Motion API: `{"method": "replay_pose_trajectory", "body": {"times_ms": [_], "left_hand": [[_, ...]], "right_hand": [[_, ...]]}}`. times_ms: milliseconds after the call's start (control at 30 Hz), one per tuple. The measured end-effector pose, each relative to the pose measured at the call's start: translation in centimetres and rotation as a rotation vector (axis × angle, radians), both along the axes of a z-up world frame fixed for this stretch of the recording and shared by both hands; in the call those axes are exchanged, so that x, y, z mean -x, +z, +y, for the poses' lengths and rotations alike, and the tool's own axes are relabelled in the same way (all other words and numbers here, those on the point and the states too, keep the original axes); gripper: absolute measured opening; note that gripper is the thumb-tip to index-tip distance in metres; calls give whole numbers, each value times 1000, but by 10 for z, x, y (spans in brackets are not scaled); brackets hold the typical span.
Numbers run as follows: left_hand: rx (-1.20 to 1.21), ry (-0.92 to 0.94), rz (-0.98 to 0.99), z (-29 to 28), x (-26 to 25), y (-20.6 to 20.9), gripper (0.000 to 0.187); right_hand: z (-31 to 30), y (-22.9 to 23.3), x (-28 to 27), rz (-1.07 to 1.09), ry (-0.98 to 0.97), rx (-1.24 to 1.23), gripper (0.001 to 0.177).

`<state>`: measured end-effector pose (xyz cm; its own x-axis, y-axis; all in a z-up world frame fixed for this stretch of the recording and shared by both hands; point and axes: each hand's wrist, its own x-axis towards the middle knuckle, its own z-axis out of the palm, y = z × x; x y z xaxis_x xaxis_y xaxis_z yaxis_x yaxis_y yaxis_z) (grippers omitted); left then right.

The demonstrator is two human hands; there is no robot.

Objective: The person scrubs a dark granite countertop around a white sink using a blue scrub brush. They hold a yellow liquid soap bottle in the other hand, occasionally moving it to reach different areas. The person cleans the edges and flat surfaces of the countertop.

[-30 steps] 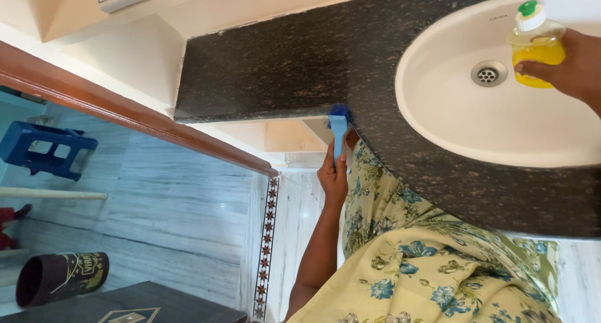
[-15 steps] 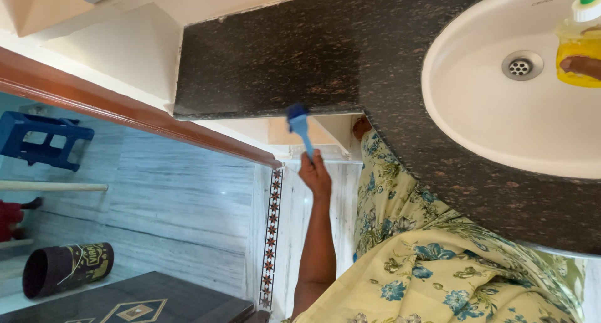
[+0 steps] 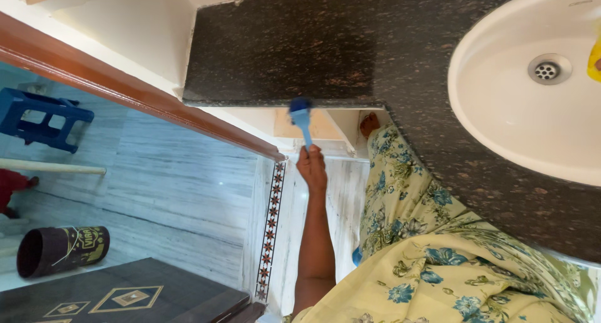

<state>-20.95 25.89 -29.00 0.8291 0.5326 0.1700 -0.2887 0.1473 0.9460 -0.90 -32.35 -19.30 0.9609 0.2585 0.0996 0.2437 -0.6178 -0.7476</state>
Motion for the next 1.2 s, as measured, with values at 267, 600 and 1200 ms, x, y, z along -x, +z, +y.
{"method": "replay_pose_trajectory", "body": {"times_ms": [267, 600, 1200], "left_hand": [[128, 85, 19, 39, -2, 6, 30], [206, 126, -45, 91, -12, 1, 30], [113, 144, -32, 149, -30, -1, 31]], "right_hand": [[152, 94, 38, 4, 206, -116, 45], [302, 128, 51, 107, 270, -214, 39], [340, 100, 41, 164, 343, -354, 49]]}}
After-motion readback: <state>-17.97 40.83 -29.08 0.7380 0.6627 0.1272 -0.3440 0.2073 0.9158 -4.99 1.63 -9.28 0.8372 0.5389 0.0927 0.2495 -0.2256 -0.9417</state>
